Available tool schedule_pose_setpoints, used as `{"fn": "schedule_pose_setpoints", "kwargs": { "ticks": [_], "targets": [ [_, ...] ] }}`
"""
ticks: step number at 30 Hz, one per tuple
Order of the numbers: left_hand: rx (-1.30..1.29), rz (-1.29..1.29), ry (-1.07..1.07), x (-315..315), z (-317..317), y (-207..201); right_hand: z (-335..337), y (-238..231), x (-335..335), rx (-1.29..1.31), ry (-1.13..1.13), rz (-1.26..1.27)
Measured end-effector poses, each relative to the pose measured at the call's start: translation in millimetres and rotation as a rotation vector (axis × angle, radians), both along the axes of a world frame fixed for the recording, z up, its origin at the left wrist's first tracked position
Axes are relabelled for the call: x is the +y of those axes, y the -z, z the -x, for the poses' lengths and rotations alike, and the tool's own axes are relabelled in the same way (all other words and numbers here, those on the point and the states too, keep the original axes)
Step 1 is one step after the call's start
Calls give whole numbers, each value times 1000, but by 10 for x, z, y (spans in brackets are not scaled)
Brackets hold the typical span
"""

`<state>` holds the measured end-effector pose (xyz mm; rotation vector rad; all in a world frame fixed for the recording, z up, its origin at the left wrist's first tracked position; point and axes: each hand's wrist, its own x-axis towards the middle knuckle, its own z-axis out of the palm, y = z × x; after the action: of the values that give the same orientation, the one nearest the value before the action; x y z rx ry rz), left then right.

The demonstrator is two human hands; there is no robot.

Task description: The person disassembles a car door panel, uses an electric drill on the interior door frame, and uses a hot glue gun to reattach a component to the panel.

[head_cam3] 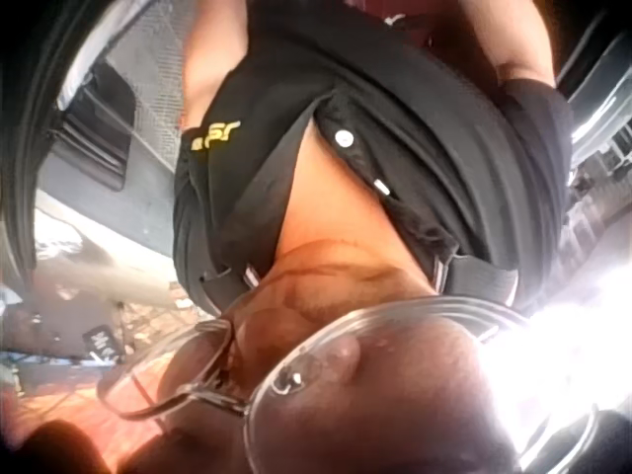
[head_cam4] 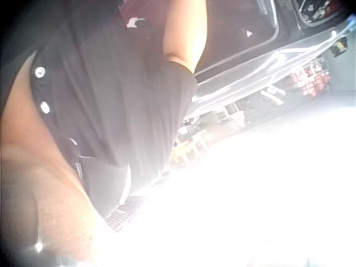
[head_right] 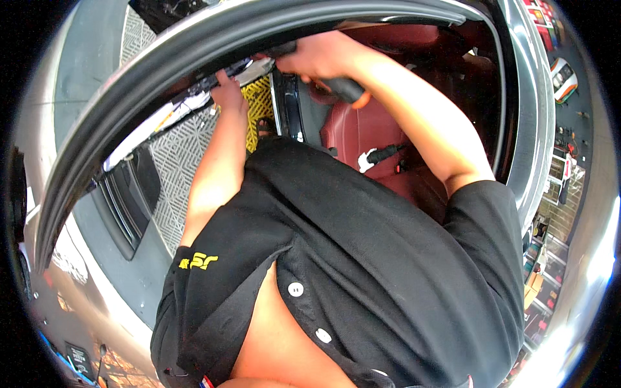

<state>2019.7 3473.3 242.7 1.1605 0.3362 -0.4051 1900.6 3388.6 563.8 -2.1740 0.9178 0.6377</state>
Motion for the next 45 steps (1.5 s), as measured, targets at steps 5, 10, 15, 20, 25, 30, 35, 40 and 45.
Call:
{"fn": "schedule_pose_setpoints", "kwargs": {
  "ticks": [5,10,15,20,25,30,35,40,45],
  "targets": [
    [162,-156,138,94,-176,266,666,9,278,-75,199,-27],
    [199,-88,216,183,-295,412,1223,672,514,-140,323,-57],
    [-23,-343,782,811,10,-138,1158,897,626,-105,133,-75],
    [-378,-503,1080,1803,445,-374,889,1235,609,-196,97,-508],
    [-409,-619,918,2589,636,-565,604,1328,610,-212,259,-1131],
    [-182,-644,567,3866,924,92,433,1178,845,-112,61,-1049],
    [71,-1548,455,5725,2041,1150,416,1025,1258,-151,-23,-808],
    [574,-1308,344,7246,2809,1591,435,1412,2085,52,-267,-377],
    [476,-1266,357,7336,3209,1332,404,1583,3325,95,-762,113]
  ]
}}
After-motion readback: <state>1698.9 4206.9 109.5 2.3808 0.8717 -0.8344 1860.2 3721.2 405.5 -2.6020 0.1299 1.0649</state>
